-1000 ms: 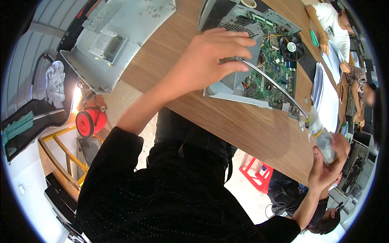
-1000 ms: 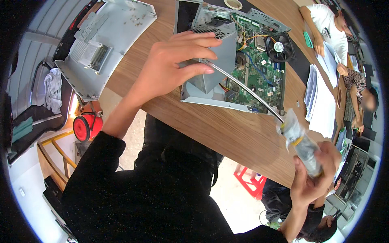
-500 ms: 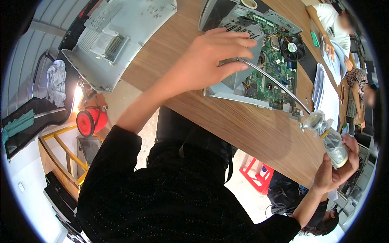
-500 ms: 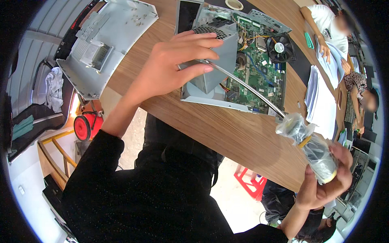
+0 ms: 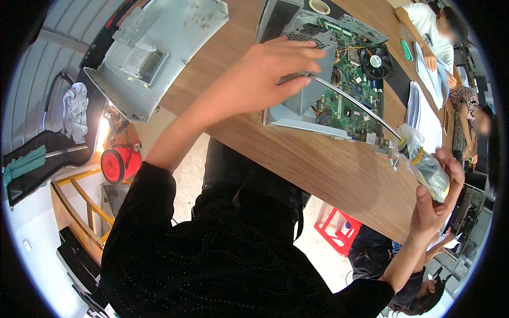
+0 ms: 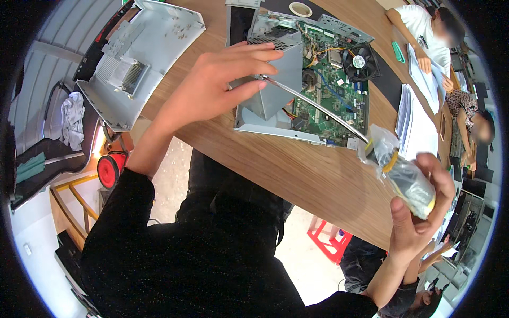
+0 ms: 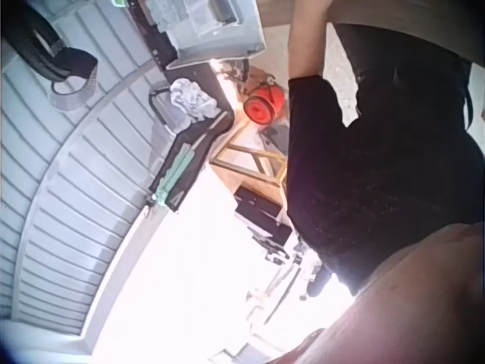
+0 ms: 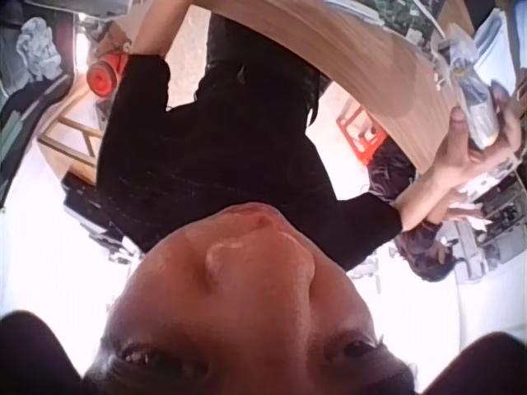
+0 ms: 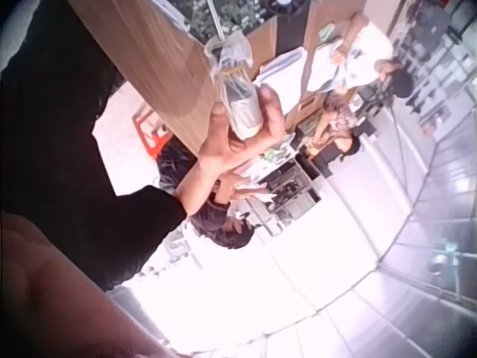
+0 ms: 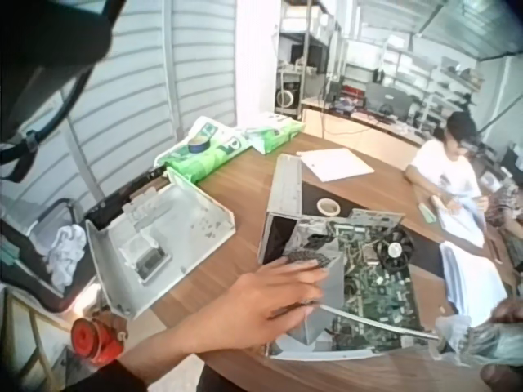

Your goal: The person disassembles internal computer parts from a chassis, including the power supply unit and an optical drive, using a screwdriver to remove screws and disconnecting power cables by hand.

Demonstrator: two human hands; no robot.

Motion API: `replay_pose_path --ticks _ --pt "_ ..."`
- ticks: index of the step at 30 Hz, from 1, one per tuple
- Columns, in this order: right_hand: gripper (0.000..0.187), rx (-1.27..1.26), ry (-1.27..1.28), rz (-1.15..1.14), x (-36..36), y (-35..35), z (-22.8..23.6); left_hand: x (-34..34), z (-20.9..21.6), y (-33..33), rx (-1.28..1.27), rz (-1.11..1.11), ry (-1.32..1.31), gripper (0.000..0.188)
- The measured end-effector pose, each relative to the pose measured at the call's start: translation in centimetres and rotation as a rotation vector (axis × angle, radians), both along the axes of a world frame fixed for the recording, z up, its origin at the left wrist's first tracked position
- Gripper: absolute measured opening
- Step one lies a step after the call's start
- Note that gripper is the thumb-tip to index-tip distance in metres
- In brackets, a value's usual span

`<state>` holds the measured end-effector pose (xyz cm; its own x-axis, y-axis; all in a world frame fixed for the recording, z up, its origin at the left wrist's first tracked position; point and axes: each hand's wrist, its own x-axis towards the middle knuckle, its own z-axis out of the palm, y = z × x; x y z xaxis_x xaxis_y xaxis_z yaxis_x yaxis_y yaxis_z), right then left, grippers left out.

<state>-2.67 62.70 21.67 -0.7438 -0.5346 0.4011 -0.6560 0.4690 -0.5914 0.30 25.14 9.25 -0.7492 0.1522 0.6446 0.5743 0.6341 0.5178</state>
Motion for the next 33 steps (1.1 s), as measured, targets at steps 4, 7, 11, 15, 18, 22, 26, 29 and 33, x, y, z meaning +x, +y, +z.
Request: replay_pose_path --ticks 4,7,11,15,18,22,26,29,33 --pt "0.064 -0.078 -0.324 0.048 -0.9 -0.2 0.6 0.9 0.7 -0.1 -0.076 0.099 -0.026 0.016" --pt "0.059 0.017 -0.353 -0.164 0.2 -0.2 1.4 0.8 1.3 0.2 -0.113 0.093 -0.042 0.014" --pt "0.056 -0.06 0.08 0.115 -0.4 -1.6 0.5 0.9 1.9 -0.2 -0.253 0.093 -0.089 0.013" --pt "0.062 -0.15 -0.027 0.031 -0.1 -3.3 -0.2 1.3 3.7 -0.3 -0.326 0.132 -0.179 0.013" --pt "0.049 0.081 -0.099 -0.107 1.3 -1.7 2.4 0.8 4.4 0.4 -0.374 0.089 -0.241 0.013" --pt "0.036 0.071 -0.052 -0.031 1.0 -2.4 2.1 0.8 4.6 0.4 -0.431 0.13 -0.137 0.012" --pt "0.042 -0.055 -0.073 0.088 0.4 -3.6 1.8 0.7 4.7 0.6 -0.445 0.166 -0.086 0.01" --pt "0.044 -0.001 -0.166 0.072 0.6 -3.0 3.0 0.7 5.1 0.6 -0.444 0.158 -0.093 0.01" --pt "0.041 0.157 0.101 -0.011 -0.3 -3.2 2.4 0.4 5.4 0.7 -0.46 0.158 -0.102 0.009"
